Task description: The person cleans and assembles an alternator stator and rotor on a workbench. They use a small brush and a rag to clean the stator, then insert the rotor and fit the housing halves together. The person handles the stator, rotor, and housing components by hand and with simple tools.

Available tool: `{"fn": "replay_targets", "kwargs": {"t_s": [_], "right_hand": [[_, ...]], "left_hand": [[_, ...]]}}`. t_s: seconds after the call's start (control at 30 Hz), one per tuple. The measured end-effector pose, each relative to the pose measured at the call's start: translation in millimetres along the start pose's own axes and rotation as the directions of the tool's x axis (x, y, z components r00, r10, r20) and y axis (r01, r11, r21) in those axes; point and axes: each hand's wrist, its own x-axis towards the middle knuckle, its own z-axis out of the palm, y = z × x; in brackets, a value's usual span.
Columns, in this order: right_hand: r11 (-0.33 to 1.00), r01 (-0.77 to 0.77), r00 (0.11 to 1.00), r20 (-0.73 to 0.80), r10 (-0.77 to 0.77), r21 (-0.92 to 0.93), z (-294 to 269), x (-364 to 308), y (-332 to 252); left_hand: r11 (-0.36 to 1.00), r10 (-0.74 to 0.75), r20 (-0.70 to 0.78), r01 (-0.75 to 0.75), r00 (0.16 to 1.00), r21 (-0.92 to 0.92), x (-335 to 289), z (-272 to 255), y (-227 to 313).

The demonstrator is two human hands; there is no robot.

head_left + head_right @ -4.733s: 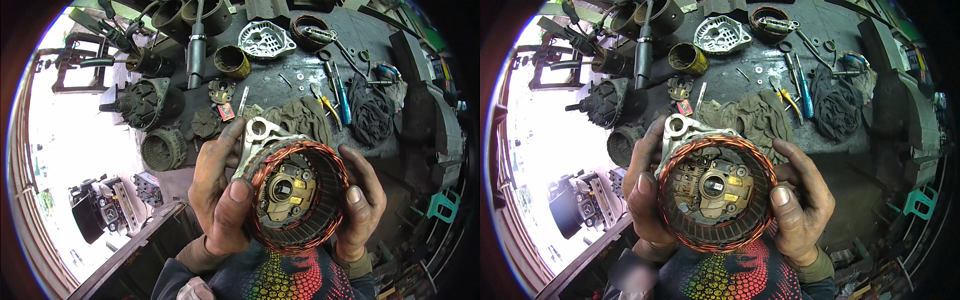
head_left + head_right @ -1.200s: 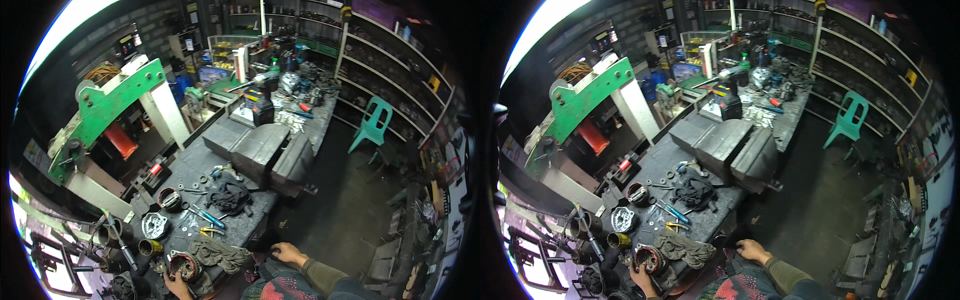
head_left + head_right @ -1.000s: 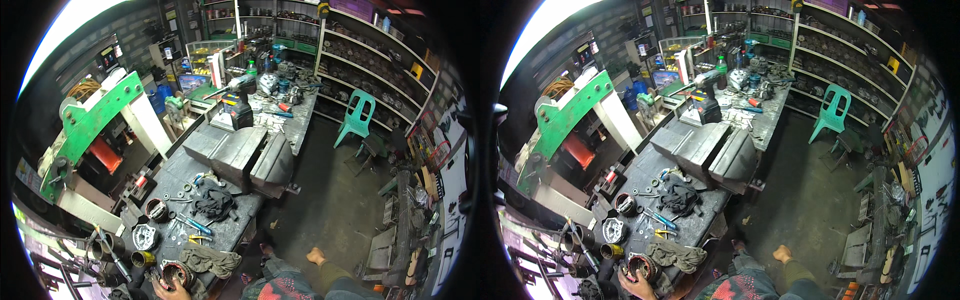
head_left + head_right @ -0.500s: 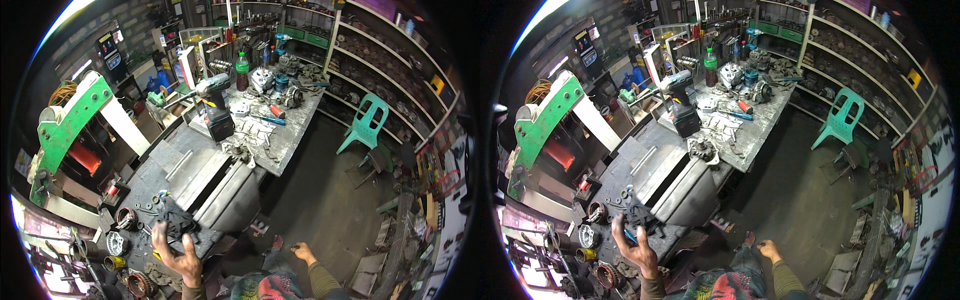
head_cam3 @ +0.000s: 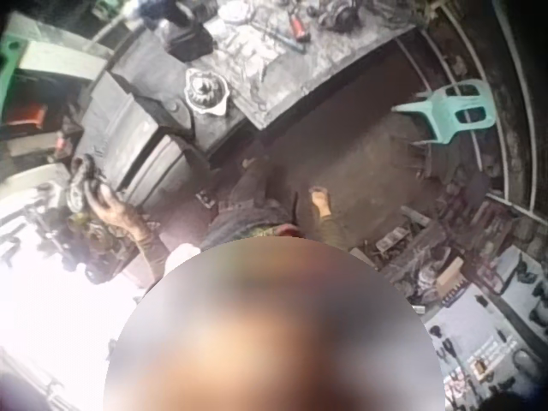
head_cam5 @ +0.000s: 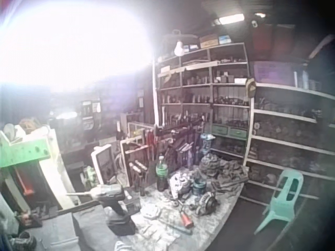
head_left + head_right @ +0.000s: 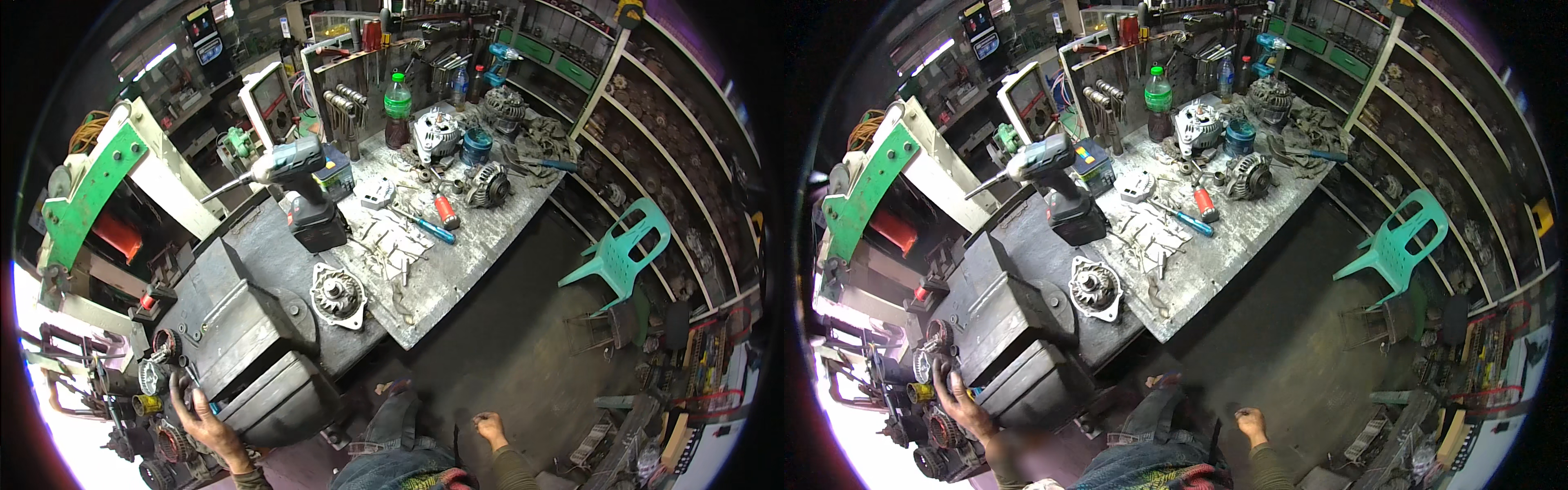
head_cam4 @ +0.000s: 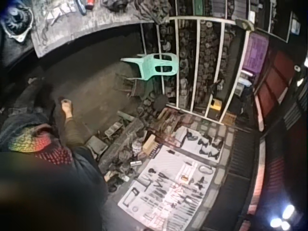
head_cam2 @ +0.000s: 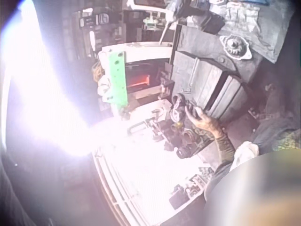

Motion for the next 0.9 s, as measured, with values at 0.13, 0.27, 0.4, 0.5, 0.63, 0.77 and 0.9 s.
{"fn": "replay_targets", "kwargs": {"t_s": [0.13, 0.27, 0.4, 0.5, 0.63, 0.77, 0.9], "right_hand": [[0.994, -0.012, 0.989, 0.144, 0.027, -0.108, -9.7, 39.8, -10.1], [0.939, 0.200, 0.960, 0.249, -0.131, -0.279, -43.6, 103.8, -33.3], [0.988, 0.136, 0.990, 0.033, -0.134, -0.073, -108.7, 178.2, -116.2], [0.905, 0.425, 0.860, -0.310, -0.406, -0.008, -190.2, 214.8, -236.1], [0.684, 0.695, 0.535, -0.477, -0.698, -0.221, -271.3, 255.4, -420.8], [0.645, 0.650, 0.576, -0.294, -0.763, -0.401, -303.8, 309.4, -544.3], [0.461, 0.554, 0.555, -0.106, -0.825, -0.693, -310.8, 360.3, -592.2]], "left_hand": [[0.986, 0.060, -0.095, -0.044, 0.994, 0.163, 2.0, -8.9, -27.9], [0.714, 0.352, 0.068, -0.315, 0.933, 0.625, 9.1, -32.0, -69.3], [0.970, -0.106, -0.424, 0.187, 0.900, 0.155, 5.6, -24.8, -86.1], [0.885, -0.053, -0.506, 0.276, 0.861, 0.376, -11.6, -17.6, -68.2], [0.773, -0.021, -0.587, 0.386, 0.809, 0.504, -35.2, -12.6, -41.8], [0.667, -0.012, -0.655, 0.494, 0.755, 0.557, -76.6, -14.4, -29.9], [0.566, -0.079, -0.706, 0.615, 0.703, 0.549, -147.8, -12.7, -12.9]]}}
